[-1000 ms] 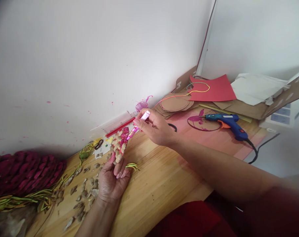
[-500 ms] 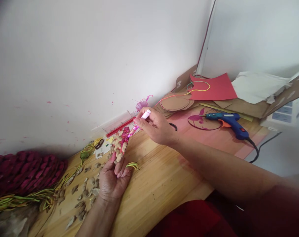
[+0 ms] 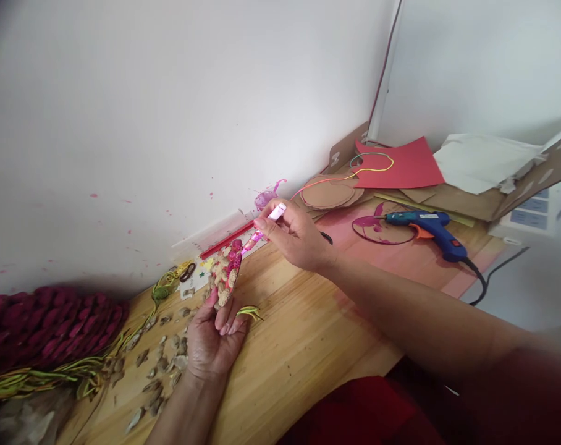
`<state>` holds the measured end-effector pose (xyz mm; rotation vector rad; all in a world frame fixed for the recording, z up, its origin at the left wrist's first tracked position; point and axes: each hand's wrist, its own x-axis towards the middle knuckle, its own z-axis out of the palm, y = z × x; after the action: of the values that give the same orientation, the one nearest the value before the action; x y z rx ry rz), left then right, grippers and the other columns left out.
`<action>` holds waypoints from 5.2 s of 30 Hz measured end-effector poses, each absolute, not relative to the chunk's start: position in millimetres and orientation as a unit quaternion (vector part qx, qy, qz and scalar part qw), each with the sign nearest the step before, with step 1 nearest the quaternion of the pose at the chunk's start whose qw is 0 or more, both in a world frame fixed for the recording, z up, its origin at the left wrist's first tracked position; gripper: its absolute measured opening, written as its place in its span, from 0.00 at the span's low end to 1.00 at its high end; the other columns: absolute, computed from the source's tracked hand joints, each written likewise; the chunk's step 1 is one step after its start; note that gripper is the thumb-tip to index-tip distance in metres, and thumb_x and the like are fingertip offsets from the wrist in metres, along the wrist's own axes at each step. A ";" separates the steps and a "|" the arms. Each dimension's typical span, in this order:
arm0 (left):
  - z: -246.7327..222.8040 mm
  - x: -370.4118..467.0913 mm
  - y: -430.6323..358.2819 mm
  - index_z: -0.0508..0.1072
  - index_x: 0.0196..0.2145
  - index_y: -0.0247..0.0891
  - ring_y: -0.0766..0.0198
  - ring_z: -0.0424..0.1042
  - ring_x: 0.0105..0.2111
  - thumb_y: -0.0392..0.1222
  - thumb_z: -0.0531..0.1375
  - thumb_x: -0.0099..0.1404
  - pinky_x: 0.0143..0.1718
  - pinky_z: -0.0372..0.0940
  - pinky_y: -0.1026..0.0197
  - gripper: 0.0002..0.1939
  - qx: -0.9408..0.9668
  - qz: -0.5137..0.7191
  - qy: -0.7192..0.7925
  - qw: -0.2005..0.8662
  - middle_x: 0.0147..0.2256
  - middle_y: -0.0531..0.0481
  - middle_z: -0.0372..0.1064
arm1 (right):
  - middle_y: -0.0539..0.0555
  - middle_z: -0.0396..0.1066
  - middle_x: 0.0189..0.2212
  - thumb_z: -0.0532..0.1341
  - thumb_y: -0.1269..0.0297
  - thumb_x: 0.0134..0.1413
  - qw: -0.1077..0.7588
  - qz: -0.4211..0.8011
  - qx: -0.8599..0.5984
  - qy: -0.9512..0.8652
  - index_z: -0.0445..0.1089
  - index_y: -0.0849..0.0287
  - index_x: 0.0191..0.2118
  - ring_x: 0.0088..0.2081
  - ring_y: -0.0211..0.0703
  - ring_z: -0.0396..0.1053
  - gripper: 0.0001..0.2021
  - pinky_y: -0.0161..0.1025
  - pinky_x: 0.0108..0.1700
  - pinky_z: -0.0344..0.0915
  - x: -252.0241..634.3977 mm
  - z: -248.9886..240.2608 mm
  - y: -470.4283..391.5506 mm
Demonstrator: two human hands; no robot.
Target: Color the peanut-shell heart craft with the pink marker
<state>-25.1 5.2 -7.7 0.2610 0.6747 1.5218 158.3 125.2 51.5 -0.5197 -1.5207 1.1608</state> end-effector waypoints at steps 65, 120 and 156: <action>-3.1 -9.2 8.1 0.62 0.25 0.39 0.73 0.50 0.15 0.46 0.75 0.55 0.18 0.52 0.69 0.23 0.166 0.700 0.377 0.584 0.14 0.60 0.57 | 0.46 0.64 0.25 0.65 0.46 0.62 0.584 0.460 -0.210 -0.635 0.65 0.56 0.34 0.26 0.35 0.60 0.18 0.37 0.29 0.57 156.6 42.9 131.0; -2.9 -4.4 8.8 0.71 0.26 0.36 0.73 0.64 0.17 0.49 0.81 0.39 0.17 0.56 0.70 0.26 0.171 0.723 0.476 0.471 0.21 0.59 0.67 | 0.48 0.65 0.25 0.64 0.45 0.63 0.564 0.388 -0.238 -0.689 0.68 0.56 0.36 0.27 0.37 0.62 0.18 0.39 0.29 0.57 160.2 44.8 126.4; -3.0 -2.3 10.3 0.71 0.26 0.34 0.71 0.66 0.18 0.47 0.81 0.37 0.17 0.59 0.69 0.27 0.171 0.723 0.489 0.457 0.21 0.57 0.68 | 0.49 0.66 0.28 0.64 0.51 0.64 0.576 0.338 -0.238 -0.705 0.68 0.57 0.38 0.27 0.37 0.61 0.13 0.37 0.29 0.58 163.4 39.2 130.6</action>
<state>-2.3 10.3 -3.0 0.4217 1.2045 1.7823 163.4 130.6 39.2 -0.5566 -1.6514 0.7907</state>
